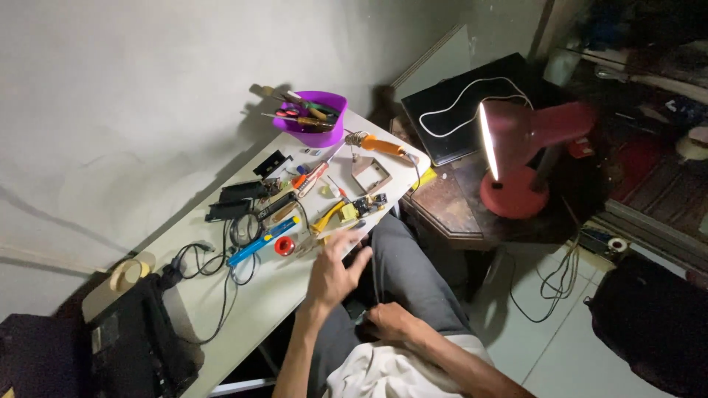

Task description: Soldering and inspecting components on a printed circuit board at a repair station.

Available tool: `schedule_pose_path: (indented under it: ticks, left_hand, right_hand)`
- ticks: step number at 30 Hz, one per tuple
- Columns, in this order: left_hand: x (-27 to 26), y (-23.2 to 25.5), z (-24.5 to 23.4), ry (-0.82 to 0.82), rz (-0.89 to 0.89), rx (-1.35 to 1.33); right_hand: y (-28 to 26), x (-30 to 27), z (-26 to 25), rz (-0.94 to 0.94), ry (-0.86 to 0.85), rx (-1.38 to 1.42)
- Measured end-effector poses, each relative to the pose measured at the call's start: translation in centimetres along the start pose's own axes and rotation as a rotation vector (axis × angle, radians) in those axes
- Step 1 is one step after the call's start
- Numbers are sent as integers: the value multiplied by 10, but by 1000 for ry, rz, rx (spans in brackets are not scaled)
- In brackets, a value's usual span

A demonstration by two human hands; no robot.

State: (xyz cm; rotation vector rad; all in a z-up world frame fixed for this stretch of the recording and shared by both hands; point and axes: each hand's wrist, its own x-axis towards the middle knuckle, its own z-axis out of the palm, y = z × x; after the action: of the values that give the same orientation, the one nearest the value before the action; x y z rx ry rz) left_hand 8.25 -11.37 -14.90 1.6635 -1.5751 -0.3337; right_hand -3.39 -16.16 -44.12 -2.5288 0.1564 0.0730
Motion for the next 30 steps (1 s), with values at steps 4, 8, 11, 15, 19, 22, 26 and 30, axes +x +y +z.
schedule_pose_path:
  ticks: [4, 8, 11, 15, 19, 22, 26, 30]
  left_hand:
    - [54, -44, 9, 159, 57, 419]
    - [83, -75, 11, -23, -68, 596]
    - [87, -86, 7, -89, -71, 577]
    - [97, -83, 5, -102, -64, 612]
    - [106, -77, 6, -110, -55, 632]
    - [109, -76, 5, -70, 5, 621]
    - [111, -74, -2, 54, 211, 577]
    - [109, -68, -12, 167, 281, 530]
  right_hand:
    - [4, -3, -6, 14, -14, 77]
    - [7, -6, -6, 28, -34, 164]
    - [-1, -8, -16, 48, -25, 234]
    - [7, -7, -8, 22, -1, 250]
    - [6, -9, -19, 50, -56, 364]
    - [2, -12, -31, 46, -57, 398]
    - [-9, -14, -62, 84, -152, 468]
    - [1, -11, -48, 96, -161, 488]
